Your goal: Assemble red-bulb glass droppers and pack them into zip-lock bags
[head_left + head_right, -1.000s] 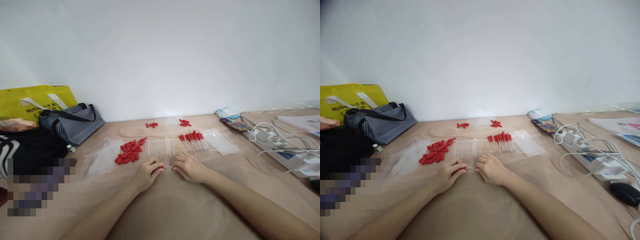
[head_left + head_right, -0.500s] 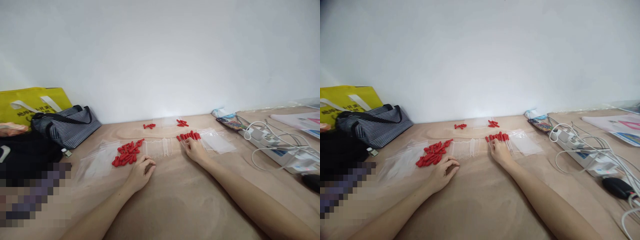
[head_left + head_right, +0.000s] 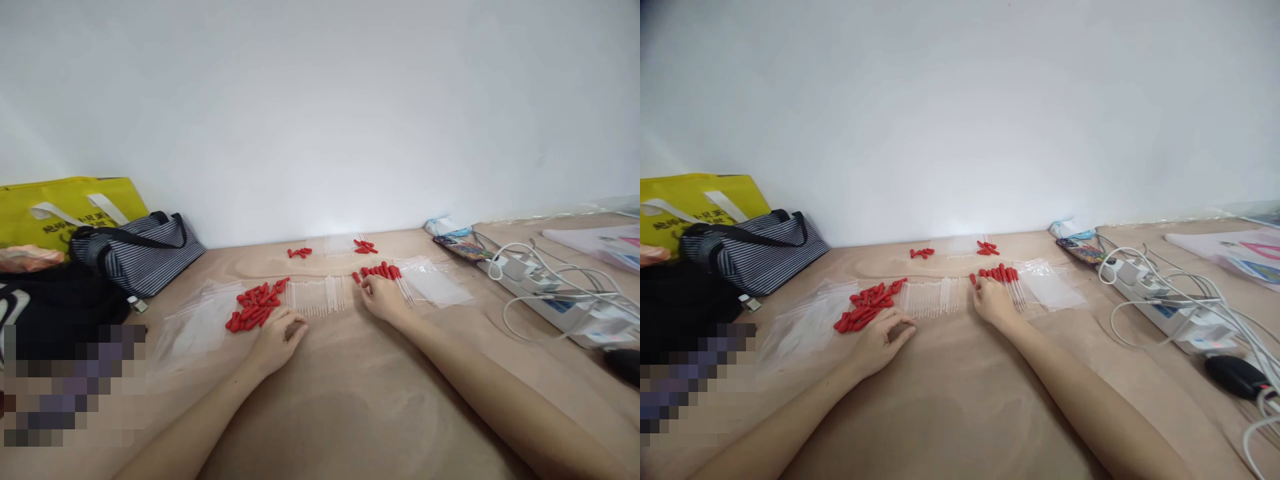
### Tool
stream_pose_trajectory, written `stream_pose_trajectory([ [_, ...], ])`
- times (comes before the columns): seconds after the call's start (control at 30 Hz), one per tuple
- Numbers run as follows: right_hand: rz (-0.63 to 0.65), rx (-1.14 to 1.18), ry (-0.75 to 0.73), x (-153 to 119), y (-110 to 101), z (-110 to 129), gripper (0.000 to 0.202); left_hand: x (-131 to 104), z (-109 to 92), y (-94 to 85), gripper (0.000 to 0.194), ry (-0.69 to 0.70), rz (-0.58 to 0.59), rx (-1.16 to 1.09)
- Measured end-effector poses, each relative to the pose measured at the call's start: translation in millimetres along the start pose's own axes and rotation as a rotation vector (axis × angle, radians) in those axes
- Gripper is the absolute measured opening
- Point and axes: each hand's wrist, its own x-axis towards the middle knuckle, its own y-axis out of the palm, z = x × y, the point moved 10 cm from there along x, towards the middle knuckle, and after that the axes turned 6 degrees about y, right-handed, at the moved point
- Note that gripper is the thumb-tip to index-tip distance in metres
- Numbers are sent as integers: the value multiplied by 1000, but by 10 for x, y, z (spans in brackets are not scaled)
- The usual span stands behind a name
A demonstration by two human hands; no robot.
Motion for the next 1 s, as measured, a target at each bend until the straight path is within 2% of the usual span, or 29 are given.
stream_pose_trajectory([
  [0.13, 80, 78, 63, 88, 126, 187, 22, 75, 275, -387, 14, -133, -126, 283],
  [0.23, 140, 110, 152, 147, 226, 268, 30, 105, 566, -551, 18, -323, -74, 460],
  [0.37, 164, 121, 199, 204, 291, 341, 38, 136, 796, -596, 25, -443, 21, 544],
  [0.57, 194, 106, 262, 241, 347, 337, 46, 144, 952, -534, 26, -523, 122, 492],
  [0.7, 211, 90, 275, 244, 373, 320, 49, 147, 950, -527, 24, -517, 117, 460],
  [0.83, 215, 75, 266, 244, 393, 287, 45, 184, 847, -565, 24, -461, 59, 472],
  [0.9, 213, 64, 264, 244, 392, 262, 43, 212, 702, -549, 20, -383, 22, 463],
  [1.0, 208, 52, 256, 241, 352, 250, 40, 224, 309, -430, 13, -170, -49, 358],
])
